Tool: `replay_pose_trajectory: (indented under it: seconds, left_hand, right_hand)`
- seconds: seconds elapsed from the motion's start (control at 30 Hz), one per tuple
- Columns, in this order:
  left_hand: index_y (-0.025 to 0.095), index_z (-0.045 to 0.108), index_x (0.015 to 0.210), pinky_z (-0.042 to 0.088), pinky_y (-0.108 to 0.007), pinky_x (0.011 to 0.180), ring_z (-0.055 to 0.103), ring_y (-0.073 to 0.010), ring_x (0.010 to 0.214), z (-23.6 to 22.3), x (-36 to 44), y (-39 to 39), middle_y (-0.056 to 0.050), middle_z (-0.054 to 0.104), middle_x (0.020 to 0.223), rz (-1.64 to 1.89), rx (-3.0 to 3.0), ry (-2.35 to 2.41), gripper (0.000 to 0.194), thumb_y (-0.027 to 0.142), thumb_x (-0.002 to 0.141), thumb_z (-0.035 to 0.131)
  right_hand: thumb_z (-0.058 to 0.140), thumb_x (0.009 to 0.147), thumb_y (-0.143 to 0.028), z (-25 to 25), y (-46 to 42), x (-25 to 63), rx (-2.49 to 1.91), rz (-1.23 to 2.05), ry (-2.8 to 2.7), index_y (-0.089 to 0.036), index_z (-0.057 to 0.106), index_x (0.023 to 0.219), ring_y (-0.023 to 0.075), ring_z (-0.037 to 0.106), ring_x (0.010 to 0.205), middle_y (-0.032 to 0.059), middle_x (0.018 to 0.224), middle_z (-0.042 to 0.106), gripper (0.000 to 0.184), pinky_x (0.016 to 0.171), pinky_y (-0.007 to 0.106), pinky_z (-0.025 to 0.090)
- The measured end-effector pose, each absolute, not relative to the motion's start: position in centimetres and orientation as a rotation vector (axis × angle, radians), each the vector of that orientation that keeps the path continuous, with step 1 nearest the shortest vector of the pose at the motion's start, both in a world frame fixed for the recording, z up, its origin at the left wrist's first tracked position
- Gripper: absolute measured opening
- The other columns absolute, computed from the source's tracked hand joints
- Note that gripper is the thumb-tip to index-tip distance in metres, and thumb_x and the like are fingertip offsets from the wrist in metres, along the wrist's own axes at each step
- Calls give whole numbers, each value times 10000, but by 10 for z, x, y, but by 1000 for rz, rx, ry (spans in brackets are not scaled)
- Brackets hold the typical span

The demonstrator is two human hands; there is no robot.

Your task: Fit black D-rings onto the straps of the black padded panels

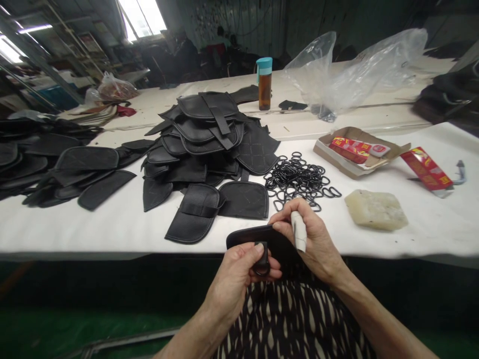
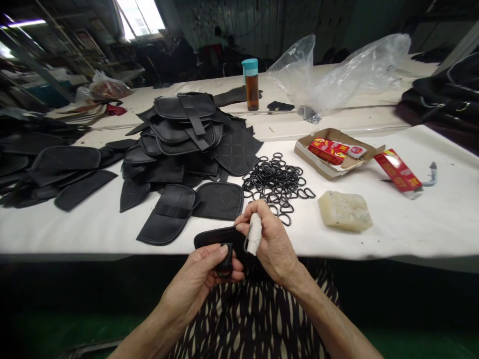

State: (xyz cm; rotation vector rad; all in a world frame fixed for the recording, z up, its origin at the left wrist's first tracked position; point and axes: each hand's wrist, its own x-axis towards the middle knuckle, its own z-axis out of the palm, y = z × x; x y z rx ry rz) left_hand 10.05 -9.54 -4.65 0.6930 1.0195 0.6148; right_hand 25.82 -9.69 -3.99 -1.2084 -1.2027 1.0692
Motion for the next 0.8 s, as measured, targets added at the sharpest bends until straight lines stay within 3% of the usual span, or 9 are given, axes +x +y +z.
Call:
replay_pose_trajectory:
  seconds: [0.8]
  left_hand:
    - [96, 627, 762, 509, -301, 691, 646, -160, 626, -48, 103, -95, -69, 680, 705, 623, 696, 1046, 251, 335, 820, 575]
  right_hand:
    - [526, 825, -194, -45, -92, 260, -1208, 1074, -1226, -226, 432, 867, 125, 539, 695, -5, 862, 624, 108, 622, 254, 411]
